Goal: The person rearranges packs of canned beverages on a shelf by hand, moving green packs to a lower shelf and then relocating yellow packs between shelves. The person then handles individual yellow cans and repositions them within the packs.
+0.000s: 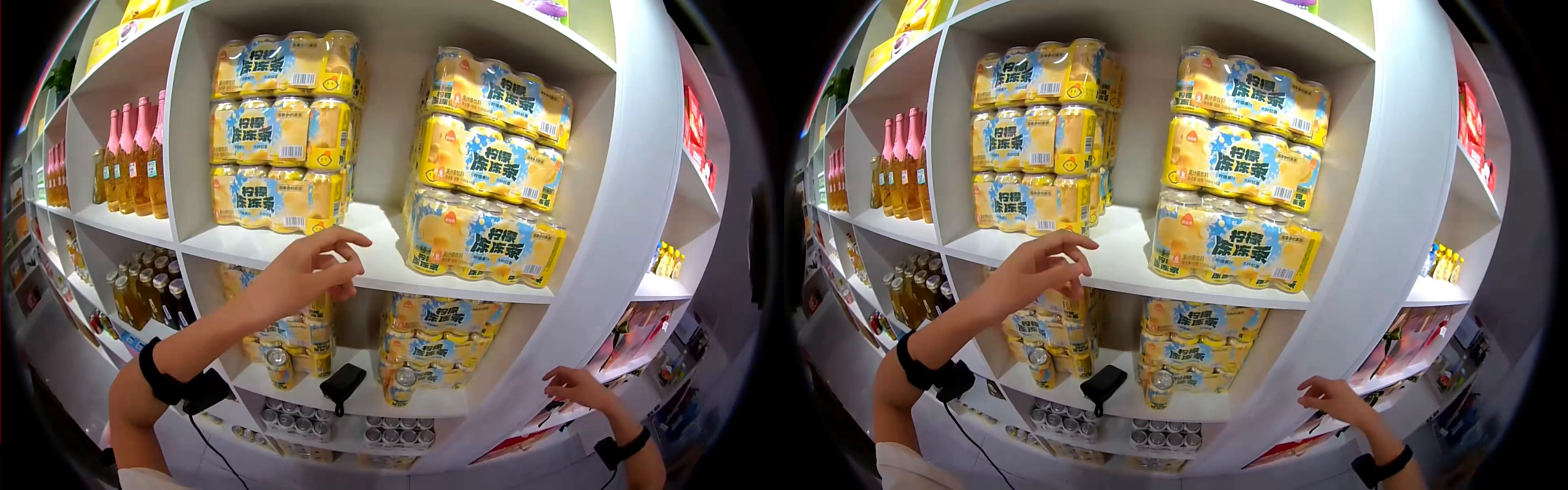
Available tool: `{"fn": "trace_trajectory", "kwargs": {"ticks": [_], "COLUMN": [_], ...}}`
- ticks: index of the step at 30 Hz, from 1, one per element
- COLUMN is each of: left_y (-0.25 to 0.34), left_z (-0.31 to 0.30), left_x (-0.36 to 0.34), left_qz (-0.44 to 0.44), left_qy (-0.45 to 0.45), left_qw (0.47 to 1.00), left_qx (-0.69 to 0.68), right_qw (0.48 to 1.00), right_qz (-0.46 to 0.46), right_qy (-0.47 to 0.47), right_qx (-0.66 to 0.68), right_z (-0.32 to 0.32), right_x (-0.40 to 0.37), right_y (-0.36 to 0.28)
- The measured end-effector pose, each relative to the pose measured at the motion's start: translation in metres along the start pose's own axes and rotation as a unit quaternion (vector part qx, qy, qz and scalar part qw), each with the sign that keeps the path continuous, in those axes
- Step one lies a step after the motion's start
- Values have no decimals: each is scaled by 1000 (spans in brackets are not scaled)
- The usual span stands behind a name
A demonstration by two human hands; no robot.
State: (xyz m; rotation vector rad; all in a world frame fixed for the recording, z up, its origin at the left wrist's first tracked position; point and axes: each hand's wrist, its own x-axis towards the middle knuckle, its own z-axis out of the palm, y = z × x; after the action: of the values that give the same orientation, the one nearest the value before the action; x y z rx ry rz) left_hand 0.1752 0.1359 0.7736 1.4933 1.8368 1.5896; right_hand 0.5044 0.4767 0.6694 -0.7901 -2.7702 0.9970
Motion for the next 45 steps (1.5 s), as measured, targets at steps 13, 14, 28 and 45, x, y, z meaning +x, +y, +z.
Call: {"fn": "trace_trajectory", "kwargs": {"ticks": [13,14,28,45], "left_y": [25,26,10,15], "left_z": [-226,-237,-257,-247], "left_x": [95,99,127,132], "left_qz": [194,166,33,43], "left_qy": [410,429,529,584], "left_qw": [824,819,756,757], "left_qx": [339,343,383,290], "right_qw": [924,904,853,777], "right_qz": [-323,-361,-287,-418], "right_qy": [198,225,369,321], "right_qx": [-48,-35,230,344], "right_z": [-40,-37,4,1], "right_x": [80,103,297,307], "right_y": [-316,-340,-500,-491]}}
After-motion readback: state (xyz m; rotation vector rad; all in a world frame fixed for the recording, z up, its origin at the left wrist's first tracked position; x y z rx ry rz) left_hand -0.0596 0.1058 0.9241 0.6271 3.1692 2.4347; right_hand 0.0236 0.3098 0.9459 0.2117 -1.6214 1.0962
